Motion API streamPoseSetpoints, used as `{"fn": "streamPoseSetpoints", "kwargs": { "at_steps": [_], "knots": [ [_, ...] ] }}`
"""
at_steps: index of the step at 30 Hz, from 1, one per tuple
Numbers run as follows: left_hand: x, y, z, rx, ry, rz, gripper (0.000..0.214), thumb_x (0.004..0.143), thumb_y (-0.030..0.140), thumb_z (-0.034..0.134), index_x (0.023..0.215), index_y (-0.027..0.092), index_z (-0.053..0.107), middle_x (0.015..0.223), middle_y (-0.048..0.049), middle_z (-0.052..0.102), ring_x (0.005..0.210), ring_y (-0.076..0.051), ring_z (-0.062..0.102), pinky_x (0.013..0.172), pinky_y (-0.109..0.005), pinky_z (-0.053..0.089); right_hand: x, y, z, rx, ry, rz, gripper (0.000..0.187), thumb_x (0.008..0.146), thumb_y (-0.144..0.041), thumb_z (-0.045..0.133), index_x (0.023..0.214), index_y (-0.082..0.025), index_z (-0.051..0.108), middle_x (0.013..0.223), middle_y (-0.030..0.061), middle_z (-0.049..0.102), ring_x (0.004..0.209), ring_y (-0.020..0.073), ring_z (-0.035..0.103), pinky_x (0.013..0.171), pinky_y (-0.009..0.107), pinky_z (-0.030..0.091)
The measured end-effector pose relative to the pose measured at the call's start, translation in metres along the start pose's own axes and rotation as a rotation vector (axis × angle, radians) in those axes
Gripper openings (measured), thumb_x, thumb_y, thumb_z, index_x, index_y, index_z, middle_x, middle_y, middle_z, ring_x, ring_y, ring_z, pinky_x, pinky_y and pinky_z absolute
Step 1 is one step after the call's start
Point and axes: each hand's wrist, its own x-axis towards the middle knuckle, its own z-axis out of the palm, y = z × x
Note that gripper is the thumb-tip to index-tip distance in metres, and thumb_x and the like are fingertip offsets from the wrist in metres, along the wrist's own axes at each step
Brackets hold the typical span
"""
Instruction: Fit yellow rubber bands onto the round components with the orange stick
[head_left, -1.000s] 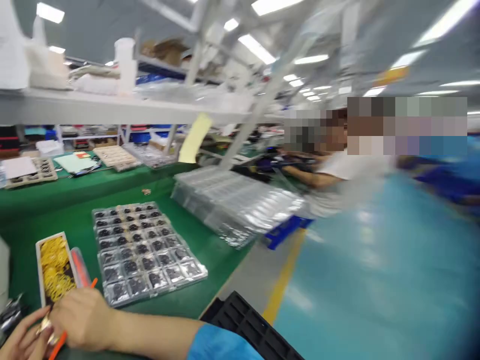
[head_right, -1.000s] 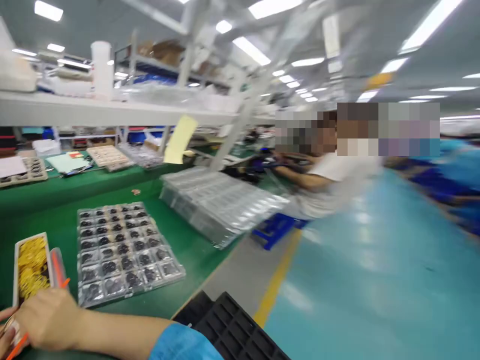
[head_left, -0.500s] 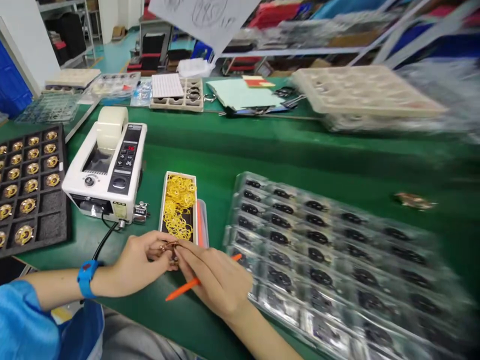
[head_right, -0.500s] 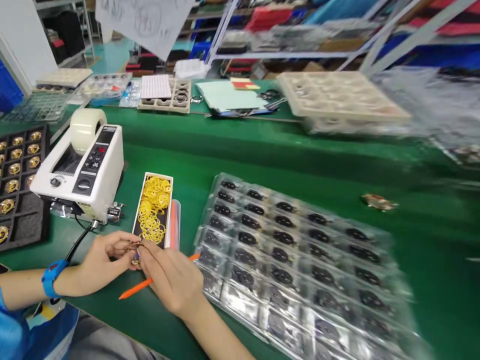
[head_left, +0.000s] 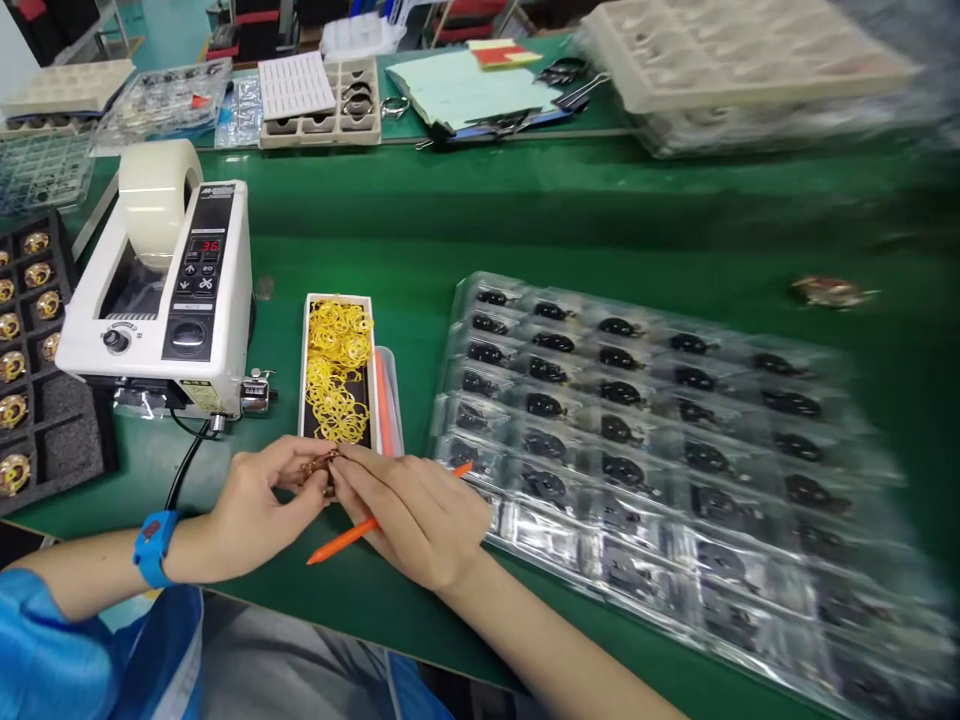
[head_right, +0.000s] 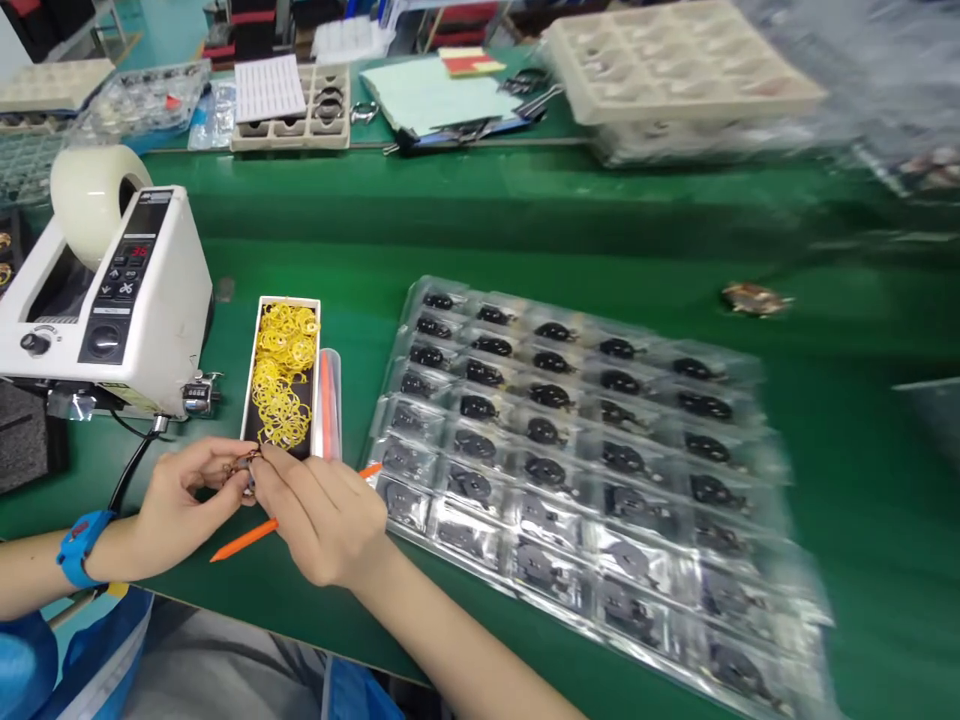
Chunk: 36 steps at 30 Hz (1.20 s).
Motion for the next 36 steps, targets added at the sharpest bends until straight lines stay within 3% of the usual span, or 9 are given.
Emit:
{"fn": "streamPoseSetpoints", "kwargs": {
  "at_steps": [5,8,11,17,23,29,32,36],
  "knots": [
    [0.005,0.001,0.000,-0.178,-0.019,-0.149,0.018,0.077,0.023,0.065,0.092,0.015,0.059,0.075,-0.0025,0.071,0.066,-0.013,0.067,0.063,-0.022,0.054,0.003,-0.004,-0.001,0.061,-0.027,0.193,0.002,0.093,-0.019,0.056,0.094,-0.018,0.058,0.078,0.0065,0.073,0.059,0.0148,0.064,0.052,0.026,0.045],
    [0.011,0.003,-0.004,-0.294,-0.047,-0.276,0.024,0.074,0.030,0.071,0.084,0.016,0.053,0.067,0.0007,0.067,0.059,-0.010,0.063,0.053,-0.019,0.048,0.006,-0.004,-0.008,0.252,-0.030,0.397,0.005,0.095,-0.024,0.052,0.095,-0.020,0.055,0.077,0.0059,0.068,0.065,0.0150,0.065,0.050,0.024,0.046],
    [0.017,0.005,-0.007,-0.344,-0.063,-0.299,0.027,0.071,0.031,0.075,0.078,0.016,0.053,0.065,0.0015,0.065,0.056,-0.008,0.058,0.048,-0.017,0.042,0.010,0.001,-0.015,0.418,-0.064,0.515,0.009,0.096,-0.015,0.047,0.095,-0.021,0.054,0.077,0.0042,0.064,0.065,0.0138,0.063,0.051,0.024,0.047],
    [0.020,0.010,-0.011,-0.395,-0.102,-0.280,0.025,0.064,0.027,0.079,0.072,0.013,0.061,0.064,0.0023,0.061,0.058,-0.009,0.059,0.059,-0.021,0.050,0.012,0.007,-0.011,0.652,-0.288,0.508,0.015,0.099,-0.022,0.043,0.094,-0.021,0.057,0.074,0.0009,0.064,0.059,0.0116,0.061,0.048,0.022,0.047],
    [0.021,0.012,-0.012,-0.427,-0.131,-0.347,0.030,0.061,0.024,0.078,0.070,0.016,0.051,0.058,0.0048,0.059,0.052,-0.009,0.061,0.052,-0.021,0.050,0.009,0.005,-0.009,0.618,-0.261,0.397,0.015,0.099,-0.017,0.041,0.097,-0.020,0.056,0.075,0.0023,0.065,0.062,0.0120,0.063,0.054,0.021,0.050],
    [0.023,0.012,-0.014,-0.339,-0.152,-0.358,0.021,0.059,0.015,0.068,0.070,0.016,0.050,0.057,0.0068,0.055,0.042,-0.004,0.051,0.041,-0.015,0.038,0.008,0.003,-0.009,0.582,-0.267,0.346,0.015,0.098,-0.016,0.042,0.093,-0.021,0.055,0.070,0.0015,0.061,0.056,0.0121,0.058,0.049,0.021,0.045],
    [0.023,0.013,-0.013,-0.322,-0.144,-0.329,0.019,0.058,0.013,0.065,0.069,0.016,0.050,0.057,0.0075,0.053,0.043,-0.003,0.046,0.043,-0.016,0.038,0.008,-0.002,-0.009,0.608,-0.266,0.393,0.015,0.097,-0.015,0.042,0.091,-0.021,0.054,0.067,0.0001,0.058,0.052,0.0109,0.054,0.047,0.021,0.043],
    [0.022,0.013,-0.011,-0.290,-0.144,-0.311,0.017,0.059,0.013,0.063,0.068,0.016,0.049,0.056,0.0072,0.053,0.043,-0.002,0.043,0.043,-0.016,0.033,0.009,-0.007,-0.010,0.775,-0.382,0.589,0.025,0.098,-0.021,0.037,0.075,-0.022,0.045,0.057,-0.0050,0.046,0.044,0.0085,0.040,0.041,0.020,0.034]
  ]
}}
